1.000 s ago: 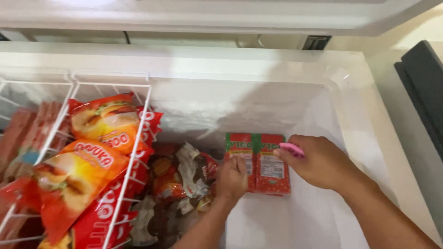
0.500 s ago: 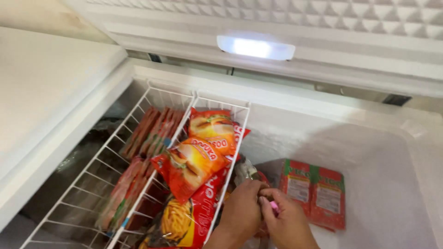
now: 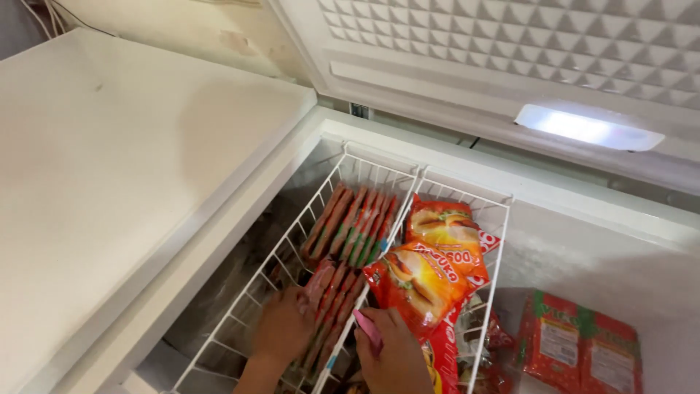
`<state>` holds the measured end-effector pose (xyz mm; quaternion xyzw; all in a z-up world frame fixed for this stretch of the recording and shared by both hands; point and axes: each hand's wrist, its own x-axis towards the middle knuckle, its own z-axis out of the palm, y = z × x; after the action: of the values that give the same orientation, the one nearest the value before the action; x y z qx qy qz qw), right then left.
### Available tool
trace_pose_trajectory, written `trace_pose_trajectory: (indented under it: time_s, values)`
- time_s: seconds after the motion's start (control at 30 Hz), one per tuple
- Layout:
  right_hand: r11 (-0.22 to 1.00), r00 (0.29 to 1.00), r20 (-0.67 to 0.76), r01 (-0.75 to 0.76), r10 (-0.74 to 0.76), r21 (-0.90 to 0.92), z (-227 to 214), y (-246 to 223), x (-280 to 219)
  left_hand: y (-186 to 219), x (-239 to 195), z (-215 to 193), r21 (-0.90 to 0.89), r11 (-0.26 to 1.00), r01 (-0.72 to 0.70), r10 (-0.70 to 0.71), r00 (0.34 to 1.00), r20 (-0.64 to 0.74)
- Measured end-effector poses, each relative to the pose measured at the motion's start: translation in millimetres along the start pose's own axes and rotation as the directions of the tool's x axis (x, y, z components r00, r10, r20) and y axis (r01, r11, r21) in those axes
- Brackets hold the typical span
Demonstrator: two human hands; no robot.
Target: Organizing various frozen food packages inside a chest freezer.
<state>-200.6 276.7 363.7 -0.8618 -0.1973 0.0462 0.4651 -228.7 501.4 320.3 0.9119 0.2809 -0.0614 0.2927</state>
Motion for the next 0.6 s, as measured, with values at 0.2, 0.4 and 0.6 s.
trace_pose_trajectory:
  time_s: [0.2, 0.4, 0.6]
  values:
    - [0.963, 0.975, 0.074, 0.219, -0.210, -0.156, 27.3, -2.0, 16.9, 2.5, 2.6, -8.9, -0.166, 0.986, -0.013, 0.042, 0.983, 0.177]
    - [0.958, 0.962, 0.004, 0.270, -0.271, -0.091, 31.9, 7.5, 14.3, -42.9, 26.9, 16.0, -0.340, 0.939, -0.059, 0.133, 0.971, 0.199]
    - [0.978, 0.979, 0.054, 0.199, -0.195, -0.067, 34.1, 14.1, 17.5, -20.1, 20.9, 5.9, -0.498, 0.865, -0.058, 0.154, 0.976, 0.153]
